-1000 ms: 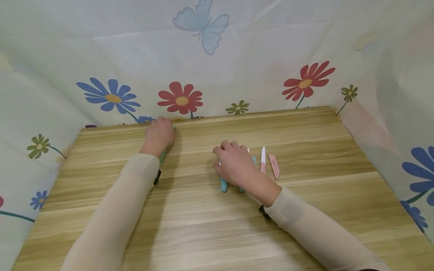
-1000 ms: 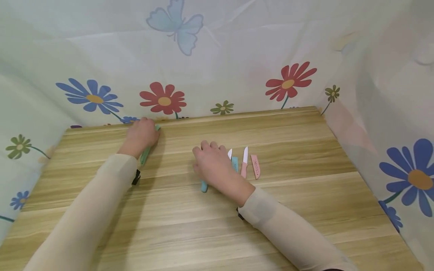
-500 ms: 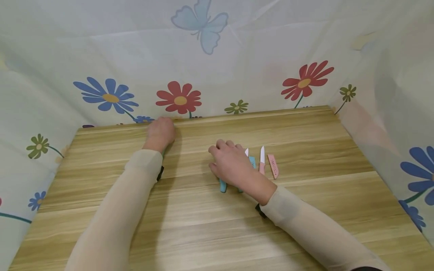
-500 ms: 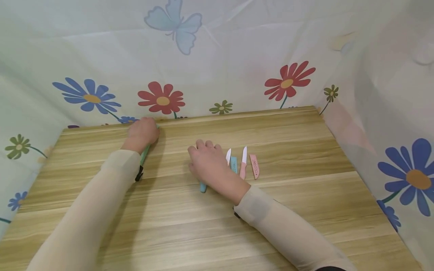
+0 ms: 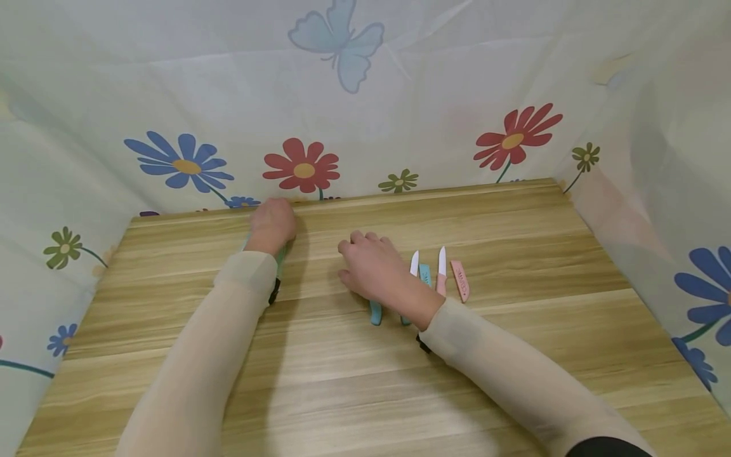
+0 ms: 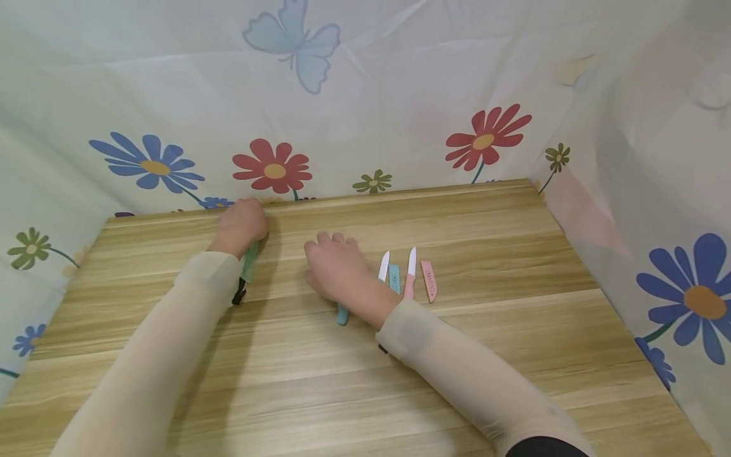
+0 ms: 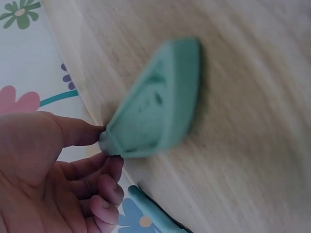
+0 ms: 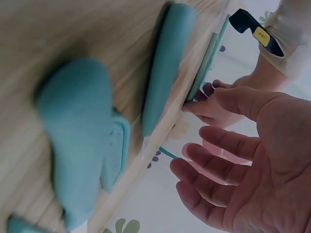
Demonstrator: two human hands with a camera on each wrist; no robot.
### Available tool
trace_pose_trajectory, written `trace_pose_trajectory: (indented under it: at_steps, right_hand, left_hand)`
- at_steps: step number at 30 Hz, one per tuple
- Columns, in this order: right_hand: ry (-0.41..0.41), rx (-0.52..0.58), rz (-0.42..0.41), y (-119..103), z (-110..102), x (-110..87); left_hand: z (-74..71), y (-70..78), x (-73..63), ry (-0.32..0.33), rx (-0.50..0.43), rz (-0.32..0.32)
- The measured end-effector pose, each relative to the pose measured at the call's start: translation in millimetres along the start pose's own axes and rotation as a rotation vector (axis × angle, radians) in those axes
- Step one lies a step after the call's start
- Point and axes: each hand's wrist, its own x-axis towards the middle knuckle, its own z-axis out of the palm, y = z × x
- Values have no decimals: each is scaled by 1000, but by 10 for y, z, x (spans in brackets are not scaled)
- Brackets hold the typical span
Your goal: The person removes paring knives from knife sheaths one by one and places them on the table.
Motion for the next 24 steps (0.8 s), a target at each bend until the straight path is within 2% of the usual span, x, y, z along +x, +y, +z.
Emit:
trace_pose_trajectory:
  at_steps: [4,9,14,19,24]
  right_hand:
    - [-37,14,-8,-65,19,107]
    - [-81,33,-12,-164,61,237]
    - [-116,23,4,-269,154,363]
    - [-107,-5,-10,-359,251,458]
    - [-92,19,0,-397,264,516]
  left_hand:
    - [-23,26,-65,-5,-31,-22]
    - [-46,85,-141,-23,-82,-91]
    - [-55,138,-158,-40,-106,-151]
    - [-48,155,-146,-43,-110,-179]
    - [-31,161,-154,-40,-139,-177]
